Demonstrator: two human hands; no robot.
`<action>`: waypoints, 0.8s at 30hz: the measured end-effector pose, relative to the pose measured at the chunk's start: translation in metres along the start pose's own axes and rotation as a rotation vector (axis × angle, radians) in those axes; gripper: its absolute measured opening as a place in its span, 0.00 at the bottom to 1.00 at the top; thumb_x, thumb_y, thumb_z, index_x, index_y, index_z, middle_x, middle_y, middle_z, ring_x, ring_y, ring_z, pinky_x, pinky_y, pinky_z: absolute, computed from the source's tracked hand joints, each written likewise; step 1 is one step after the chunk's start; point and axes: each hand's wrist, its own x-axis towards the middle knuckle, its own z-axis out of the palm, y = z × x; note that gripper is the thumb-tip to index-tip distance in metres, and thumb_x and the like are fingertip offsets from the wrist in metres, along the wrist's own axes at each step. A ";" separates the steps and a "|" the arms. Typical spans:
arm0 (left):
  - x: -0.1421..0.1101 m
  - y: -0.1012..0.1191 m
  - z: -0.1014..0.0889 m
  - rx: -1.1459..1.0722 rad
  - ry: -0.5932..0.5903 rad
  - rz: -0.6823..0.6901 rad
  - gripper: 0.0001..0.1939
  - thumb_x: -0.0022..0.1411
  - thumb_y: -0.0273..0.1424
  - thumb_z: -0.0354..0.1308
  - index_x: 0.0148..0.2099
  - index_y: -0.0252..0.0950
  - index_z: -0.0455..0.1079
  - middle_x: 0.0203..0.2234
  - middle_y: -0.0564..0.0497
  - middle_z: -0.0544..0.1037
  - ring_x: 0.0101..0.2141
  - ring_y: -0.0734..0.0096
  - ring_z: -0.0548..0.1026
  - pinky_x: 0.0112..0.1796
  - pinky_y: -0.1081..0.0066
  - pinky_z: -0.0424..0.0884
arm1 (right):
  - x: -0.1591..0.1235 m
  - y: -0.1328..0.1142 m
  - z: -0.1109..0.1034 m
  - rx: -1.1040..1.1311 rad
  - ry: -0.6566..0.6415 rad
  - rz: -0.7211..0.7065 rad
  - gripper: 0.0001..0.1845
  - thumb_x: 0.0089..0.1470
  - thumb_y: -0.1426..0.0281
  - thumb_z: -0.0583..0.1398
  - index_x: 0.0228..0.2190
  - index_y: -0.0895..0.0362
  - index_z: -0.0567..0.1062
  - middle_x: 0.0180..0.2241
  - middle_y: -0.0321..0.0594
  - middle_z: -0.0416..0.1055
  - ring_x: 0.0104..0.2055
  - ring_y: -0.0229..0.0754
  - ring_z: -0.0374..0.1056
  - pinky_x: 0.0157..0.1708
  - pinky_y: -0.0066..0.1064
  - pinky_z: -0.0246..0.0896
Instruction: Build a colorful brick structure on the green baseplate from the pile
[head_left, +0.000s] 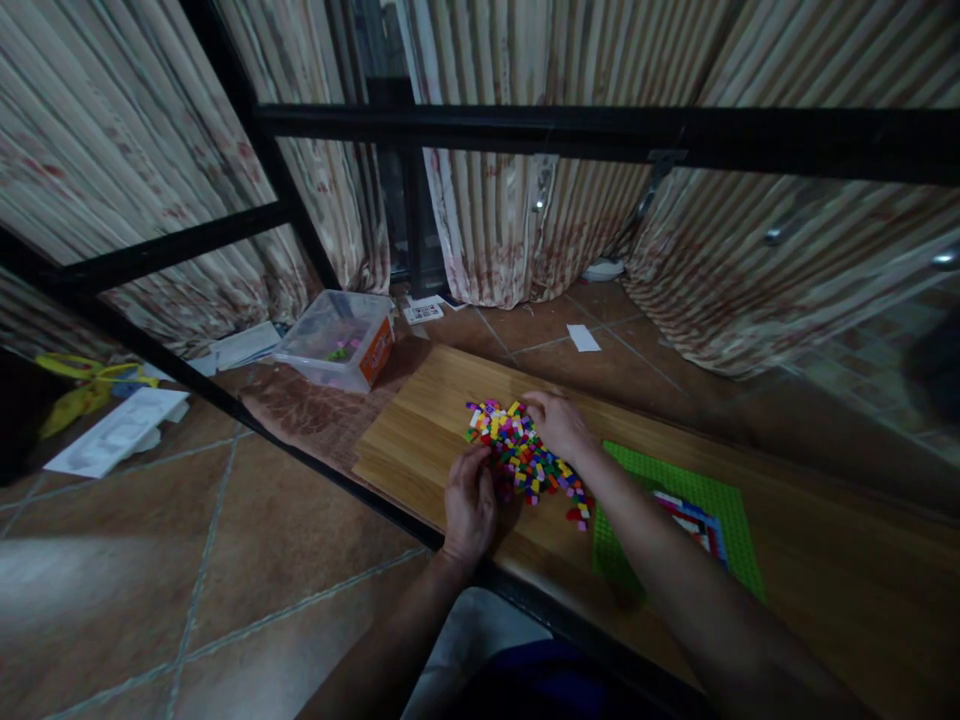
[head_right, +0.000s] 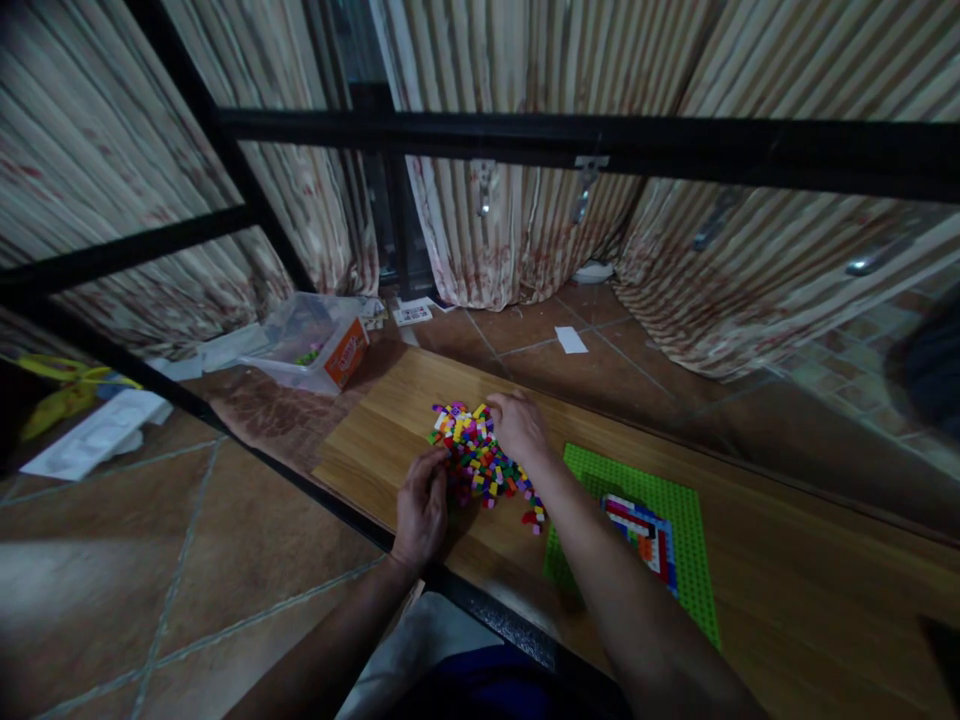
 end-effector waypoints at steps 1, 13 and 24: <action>0.000 -0.001 0.000 0.004 -0.002 0.001 0.13 0.67 0.30 0.47 0.49 0.38 0.70 0.48 0.42 0.74 0.50 0.62 0.72 0.51 0.57 0.70 | 0.006 -0.002 0.002 -0.016 -0.038 -0.026 0.16 0.57 0.72 0.54 0.45 0.56 0.77 0.42 0.47 0.74 0.48 0.47 0.68 0.51 0.37 0.59; 0.000 0.001 0.000 0.025 -0.011 0.004 0.13 0.65 0.26 0.48 0.48 0.36 0.71 0.47 0.43 0.74 0.49 0.63 0.72 0.51 0.59 0.70 | 0.015 -0.004 0.007 0.025 -0.218 -0.026 0.10 0.55 0.74 0.57 0.36 0.57 0.79 0.41 0.45 0.73 0.46 0.43 0.68 0.50 0.31 0.57; 0.003 0.001 -0.001 0.029 -0.020 0.006 0.13 0.65 0.28 0.49 0.49 0.36 0.71 0.48 0.43 0.74 0.51 0.62 0.71 0.53 0.58 0.68 | -0.004 0.026 0.001 0.283 -0.192 0.087 0.11 0.48 0.75 0.62 0.35 0.54 0.79 0.31 0.37 0.77 0.33 0.38 0.71 0.35 0.28 0.61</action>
